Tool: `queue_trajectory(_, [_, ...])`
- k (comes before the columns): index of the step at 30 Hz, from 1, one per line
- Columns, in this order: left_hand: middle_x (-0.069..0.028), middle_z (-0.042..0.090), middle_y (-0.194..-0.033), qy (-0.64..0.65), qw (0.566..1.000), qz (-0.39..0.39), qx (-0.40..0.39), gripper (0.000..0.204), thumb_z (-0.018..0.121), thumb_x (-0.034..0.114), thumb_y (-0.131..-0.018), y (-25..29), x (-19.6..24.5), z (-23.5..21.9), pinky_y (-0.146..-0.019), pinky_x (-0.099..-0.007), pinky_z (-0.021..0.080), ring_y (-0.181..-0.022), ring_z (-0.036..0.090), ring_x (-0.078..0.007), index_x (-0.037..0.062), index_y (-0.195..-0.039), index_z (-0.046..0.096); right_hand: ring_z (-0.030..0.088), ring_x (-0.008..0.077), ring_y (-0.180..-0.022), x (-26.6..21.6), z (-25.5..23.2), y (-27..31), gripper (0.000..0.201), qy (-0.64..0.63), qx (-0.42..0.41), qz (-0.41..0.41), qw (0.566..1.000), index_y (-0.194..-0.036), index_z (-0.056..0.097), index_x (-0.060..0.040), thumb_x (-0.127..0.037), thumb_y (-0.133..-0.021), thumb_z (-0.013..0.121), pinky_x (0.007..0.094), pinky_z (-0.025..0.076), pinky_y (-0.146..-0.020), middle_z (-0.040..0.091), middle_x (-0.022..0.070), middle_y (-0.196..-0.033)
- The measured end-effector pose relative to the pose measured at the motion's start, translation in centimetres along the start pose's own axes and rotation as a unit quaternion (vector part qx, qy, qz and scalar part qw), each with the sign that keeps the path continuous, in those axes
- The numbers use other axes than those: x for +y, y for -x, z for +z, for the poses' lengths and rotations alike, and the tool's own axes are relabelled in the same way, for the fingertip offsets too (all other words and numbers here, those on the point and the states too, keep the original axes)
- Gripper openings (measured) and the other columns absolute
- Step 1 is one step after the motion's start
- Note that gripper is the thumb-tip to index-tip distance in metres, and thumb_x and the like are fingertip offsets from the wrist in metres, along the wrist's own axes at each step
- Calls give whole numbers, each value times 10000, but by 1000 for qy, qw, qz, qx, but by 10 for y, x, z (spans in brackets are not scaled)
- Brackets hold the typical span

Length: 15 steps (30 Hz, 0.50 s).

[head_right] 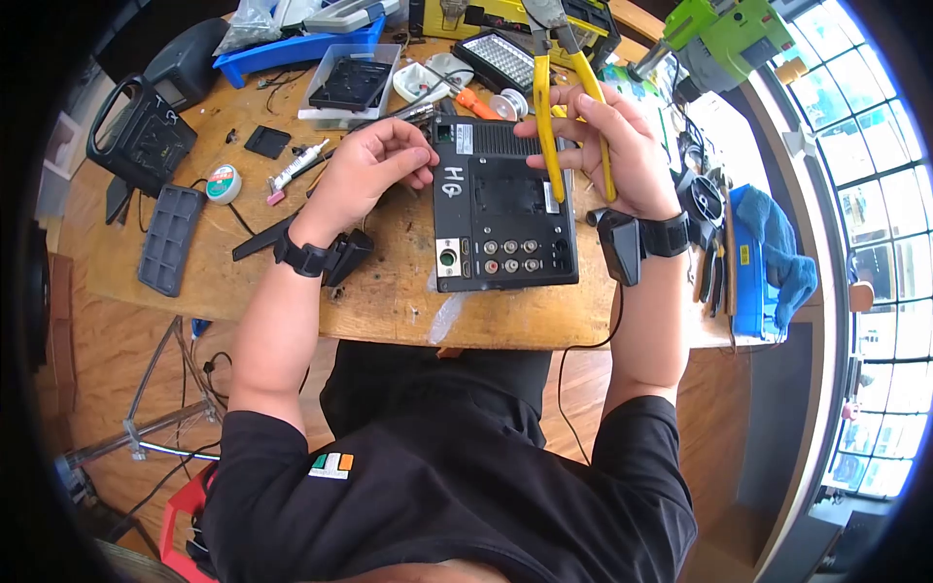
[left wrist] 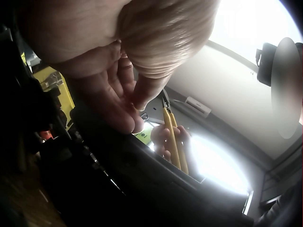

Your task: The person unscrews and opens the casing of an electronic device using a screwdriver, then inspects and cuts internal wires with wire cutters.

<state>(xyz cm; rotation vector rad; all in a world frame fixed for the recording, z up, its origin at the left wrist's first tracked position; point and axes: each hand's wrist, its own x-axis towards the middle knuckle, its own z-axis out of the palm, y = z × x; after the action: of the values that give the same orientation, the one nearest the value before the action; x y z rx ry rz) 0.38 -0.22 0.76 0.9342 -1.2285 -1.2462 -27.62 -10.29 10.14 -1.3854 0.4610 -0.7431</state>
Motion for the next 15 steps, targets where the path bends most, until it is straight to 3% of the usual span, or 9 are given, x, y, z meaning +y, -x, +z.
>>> queue_trajectory(6, [-73,705,-1009,-9,1000,-2,21,124,628,135,-1029,-1,-2,-3,-716,-239,544,-774,629,-83,26,-1087,625,663,423,-1164,10,-7,-10,376,-15,-20,47,999,-1308,499,80,-221,-1091,440,490,630,-888,603,233,-1243])
queue_trajectory(10, [-75,705,-1009,-16,1000,-1,19,116,613,146,-1039,-1,1,1,-693,-233,536,-751,616,-75,39,-1084,621,683,377,-1127,23,-7,0,365,16,16,68,997,-1293,513,73,-224,-1085,470,466,641,-863,611,217,-1250])
queue_trajectory(15, [-66,715,-999,-15,999,26,15,128,615,144,-1033,0,0,1,-678,-232,540,-758,640,-78,25,-1077,620,691,362,-1111,19,0,13,272,15,-36,91,995,-1095,530,24,-244,-1086,481,445,637,-870,600,128,-1036])
